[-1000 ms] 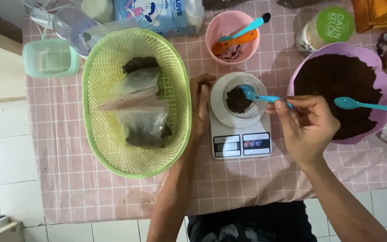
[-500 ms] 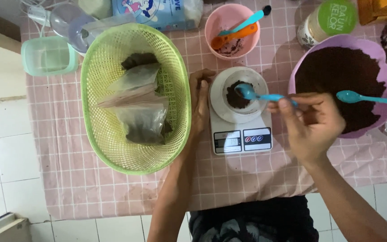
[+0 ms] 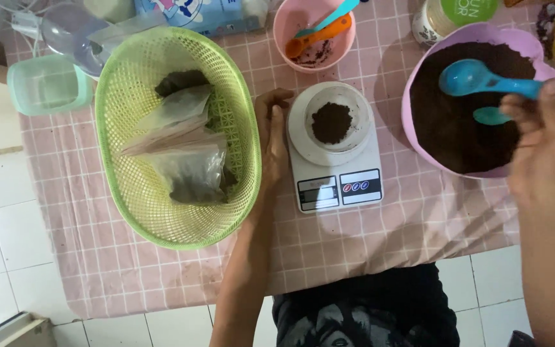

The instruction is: Scooping coffee grounds from a bowl into a small plastic bag on a digital scale for measurement.

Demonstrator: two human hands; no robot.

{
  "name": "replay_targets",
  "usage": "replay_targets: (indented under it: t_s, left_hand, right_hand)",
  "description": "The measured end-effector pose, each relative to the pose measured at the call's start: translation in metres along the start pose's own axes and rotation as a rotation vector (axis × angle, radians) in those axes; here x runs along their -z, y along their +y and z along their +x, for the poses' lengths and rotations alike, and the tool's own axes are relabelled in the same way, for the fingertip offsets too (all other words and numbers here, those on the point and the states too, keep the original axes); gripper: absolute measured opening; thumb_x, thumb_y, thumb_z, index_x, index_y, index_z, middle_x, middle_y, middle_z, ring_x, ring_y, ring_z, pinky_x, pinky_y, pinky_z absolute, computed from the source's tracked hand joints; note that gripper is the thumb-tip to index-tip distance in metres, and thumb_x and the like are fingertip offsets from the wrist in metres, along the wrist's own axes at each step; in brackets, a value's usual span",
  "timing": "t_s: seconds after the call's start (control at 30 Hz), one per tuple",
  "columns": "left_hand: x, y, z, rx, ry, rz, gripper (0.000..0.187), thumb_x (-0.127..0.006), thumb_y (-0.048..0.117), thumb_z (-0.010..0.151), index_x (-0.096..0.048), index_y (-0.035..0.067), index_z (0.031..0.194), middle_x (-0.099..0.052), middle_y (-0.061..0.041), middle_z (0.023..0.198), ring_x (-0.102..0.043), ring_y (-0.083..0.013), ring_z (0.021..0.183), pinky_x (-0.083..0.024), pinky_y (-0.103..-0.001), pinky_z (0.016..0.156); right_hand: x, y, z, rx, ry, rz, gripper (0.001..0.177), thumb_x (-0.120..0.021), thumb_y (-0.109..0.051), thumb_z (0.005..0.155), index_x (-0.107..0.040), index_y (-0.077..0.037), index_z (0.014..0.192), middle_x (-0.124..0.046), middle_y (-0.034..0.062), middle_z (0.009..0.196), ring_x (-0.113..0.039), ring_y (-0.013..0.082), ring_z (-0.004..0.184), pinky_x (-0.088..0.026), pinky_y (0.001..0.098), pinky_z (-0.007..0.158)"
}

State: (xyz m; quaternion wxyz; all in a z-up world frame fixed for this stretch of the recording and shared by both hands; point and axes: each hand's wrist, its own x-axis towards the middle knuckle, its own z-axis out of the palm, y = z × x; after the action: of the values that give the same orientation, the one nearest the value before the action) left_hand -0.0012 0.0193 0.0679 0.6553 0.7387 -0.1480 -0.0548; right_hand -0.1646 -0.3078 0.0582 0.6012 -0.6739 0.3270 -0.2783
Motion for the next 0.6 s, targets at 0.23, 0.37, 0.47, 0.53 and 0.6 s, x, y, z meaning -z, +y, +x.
replay_targets:
  t_s: [0.23,0.37,0.47,0.53,0.6]
  left_hand:
    - [-0.004,-0.01,0.002,-0.084,0.005,0.063,0.033,-0.037,0.028,0.109,-0.059,0.008,0.122,-0.063,-0.009,0.11,-0.063,-0.0205,0.104,-0.049,-0.033,0.098]
    - [-0.008,-0.016,0.002,-0.021,0.017,0.054,0.041,-0.034,0.041,0.108,-0.059,0.011,0.121,-0.06,-0.007,0.112,-0.06,-0.0191,0.104,-0.046,-0.033,0.097]
    - [-0.013,-0.032,0.003,-0.044,0.03,0.018,0.042,-0.034,0.041,0.109,-0.06,0.011,0.121,-0.06,-0.006,0.111,-0.059,-0.0179,0.102,-0.048,-0.031,0.096]
    - [-0.013,-0.043,0.004,-0.065,0.027,-0.007,0.043,-0.034,0.042,0.109,-0.06,0.01,0.122,-0.06,-0.007,0.111,-0.059,-0.0182,0.103,-0.048,-0.031,0.095]
    - [-0.012,-0.049,0.004,-0.098,0.015,-0.007,0.043,-0.033,0.041,0.109,-0.058,0.008,0.124,-0.06,-0.007,0.117,-0.059,-0.0188,0.105,-0.047,-0.032,0.096]
  right_hand:
    - [0.036,0.027,0.024,0.43,-0.018,-0.327,0.017,-0.065,-0.006,0.137,-0.058,0.007,0.13,-0.074,0.0266,0.12,-0.079,0.0312,0.105,-0.067,0.0353,0.101]
    - [0.011,0.006,0.008,0.692,-0.034,-0.474,0.028,-0.084,0.026,0.12,-0.058,0.017,0.116,-0.071,0.0363,0.113,-0.075,0.0414,0.105,-0.061,0.0427,0.087]
    - [-0.002,-0.011,0.001,0.824,-0.08,-0.612,0.023,-0.088,0.025,0.114,-0.066,0.022,0.11,-0.072,0.037,0.113,-0.074,0.0436,0.108,-0.059,0.0435,0.084]
    - [-0.01,-0.019,-0.003,0.858,-0.113,-0.641,0.018,-0.085,0.023,0.113,-0.068,0.023,0.108,-0.073,0.0372,0.112,-0.076,0.0456,0.11,-0.061,0.0447,0.084]
    - [-0.012,-0.019,-0.002,0.958,-0.103,-0.679,0.022,-0.091,0.032,0.107,-0.071,0.023,0.103,-0.075,0.0363,0.107,-0.077,0.0453,0.108,-0.062,0.044,0.085]
